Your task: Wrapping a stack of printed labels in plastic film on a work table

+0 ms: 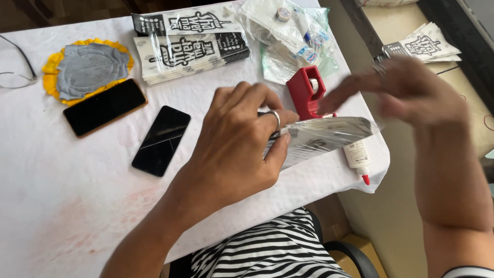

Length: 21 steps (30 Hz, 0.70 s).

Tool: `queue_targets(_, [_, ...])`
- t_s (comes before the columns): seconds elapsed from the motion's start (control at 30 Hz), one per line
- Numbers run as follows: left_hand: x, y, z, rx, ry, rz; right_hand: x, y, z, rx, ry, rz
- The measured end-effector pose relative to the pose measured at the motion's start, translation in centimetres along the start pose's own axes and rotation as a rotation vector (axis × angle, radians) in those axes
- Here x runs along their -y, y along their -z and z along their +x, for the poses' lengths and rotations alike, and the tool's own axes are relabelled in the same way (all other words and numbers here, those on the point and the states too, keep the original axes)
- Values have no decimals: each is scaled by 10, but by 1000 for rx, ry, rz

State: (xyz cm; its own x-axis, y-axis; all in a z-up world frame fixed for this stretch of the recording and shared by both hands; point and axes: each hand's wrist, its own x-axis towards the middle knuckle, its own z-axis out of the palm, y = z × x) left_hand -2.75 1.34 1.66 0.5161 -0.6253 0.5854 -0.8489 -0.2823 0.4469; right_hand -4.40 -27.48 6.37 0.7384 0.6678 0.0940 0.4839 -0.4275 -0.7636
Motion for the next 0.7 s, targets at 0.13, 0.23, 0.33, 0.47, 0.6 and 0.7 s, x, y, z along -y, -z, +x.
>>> queue_targets(0.13, [-7,-10,16,95,-42,158,29,-35,-33,-198,-47,-582])
queue_targets(0.23, [-7,-19,23,234,-51,50,39,-62,-38,-457,-100,-729])
queue_targets(0.33, [6,-28,22,241,32,65,35,-70,-40,-560,-110,-600])
queue_targets(0.47, [9,-25,14,26,-97,41,28,-70,-43,-632,-134,-513])
queue_targets(0.6, [6,-5,10,98,-15,20,-11,-41,-44,-568,-18,45])
queue_targets(0.7, [2,1,9,196,36,3,-130,-50,-57,-701,-611,-294])
